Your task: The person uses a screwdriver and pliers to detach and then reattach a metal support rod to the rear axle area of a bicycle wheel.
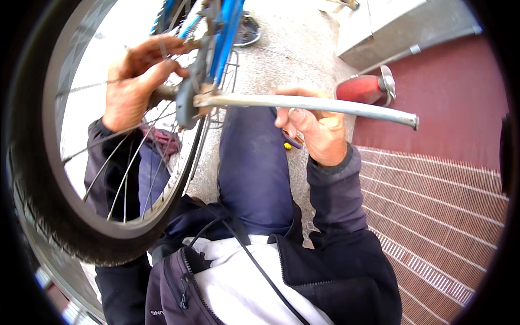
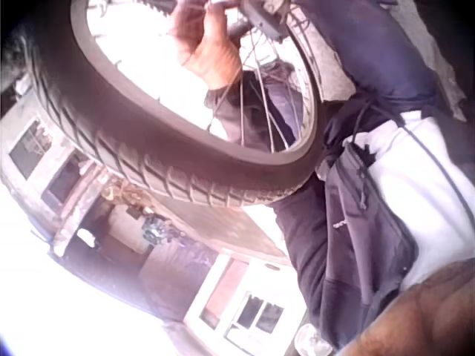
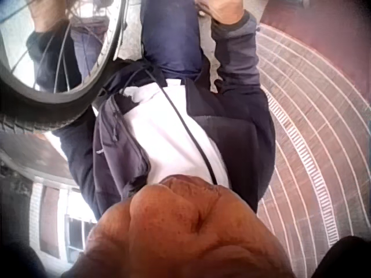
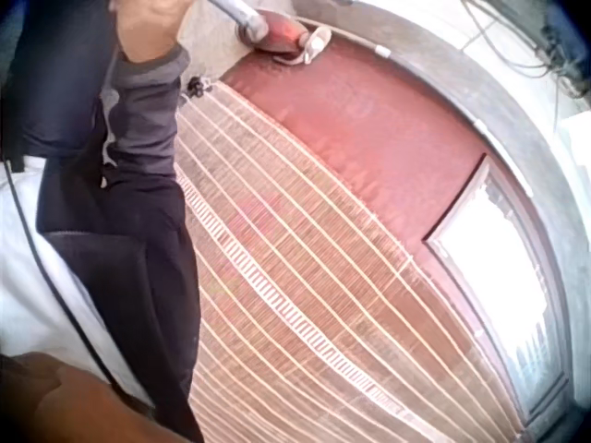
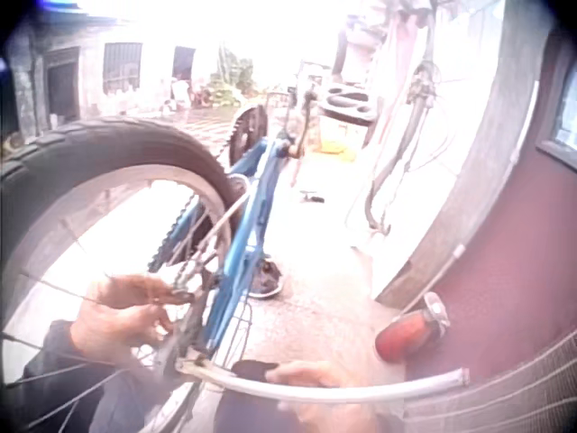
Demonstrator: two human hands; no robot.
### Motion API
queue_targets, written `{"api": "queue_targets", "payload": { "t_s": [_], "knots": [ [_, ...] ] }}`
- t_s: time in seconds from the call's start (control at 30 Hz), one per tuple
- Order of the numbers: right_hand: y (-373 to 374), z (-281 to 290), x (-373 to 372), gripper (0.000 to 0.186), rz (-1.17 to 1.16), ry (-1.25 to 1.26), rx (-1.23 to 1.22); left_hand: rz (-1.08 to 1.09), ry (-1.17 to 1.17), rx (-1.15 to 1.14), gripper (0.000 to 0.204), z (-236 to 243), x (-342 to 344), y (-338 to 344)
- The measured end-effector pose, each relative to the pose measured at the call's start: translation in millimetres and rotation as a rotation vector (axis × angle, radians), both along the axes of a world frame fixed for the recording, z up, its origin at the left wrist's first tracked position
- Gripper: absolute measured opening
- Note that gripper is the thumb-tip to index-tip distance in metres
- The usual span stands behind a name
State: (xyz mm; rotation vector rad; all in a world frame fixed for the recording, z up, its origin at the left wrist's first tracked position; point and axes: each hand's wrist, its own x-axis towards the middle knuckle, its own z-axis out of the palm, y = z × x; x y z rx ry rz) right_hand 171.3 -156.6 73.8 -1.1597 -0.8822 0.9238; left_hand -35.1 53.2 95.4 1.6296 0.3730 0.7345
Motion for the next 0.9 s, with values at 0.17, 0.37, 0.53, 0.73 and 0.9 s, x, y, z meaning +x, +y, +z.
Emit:
{"api": "queue_targets", "payload": {
  "t_s": [0.17, 0.37, 0.53, 0.73, 0.9],
  "knots": [
    [-67, -176, 64, 0.022, -0.403, -0.127, -0.728, 0.023, 0.096, 0.016, 0.032, 3, 3, 1],
    [-125, -299, 53, 0.023, -0.389, -0.820, -1.112, 0.104, 0.142, -0.028, 0.031, 0, -4, 5],
    [-118, -290, 40, 0.020, -0.321, -1.098, -1.015, 0.136, 0.151, -0.037, 0.030, -2, -9, 8],
    [-95, -326, 11, 0.024, -0.269, -1.339, -0.660, 0.119, 0.178, -0.053, 0.031, 3, -7, 6],
    [-97, -341, 6, 0.030, -0.154, -1.208, -0.947, 0.125, 0.164, -0.039, 0.030, 3, -2, 0]
  ]
}}
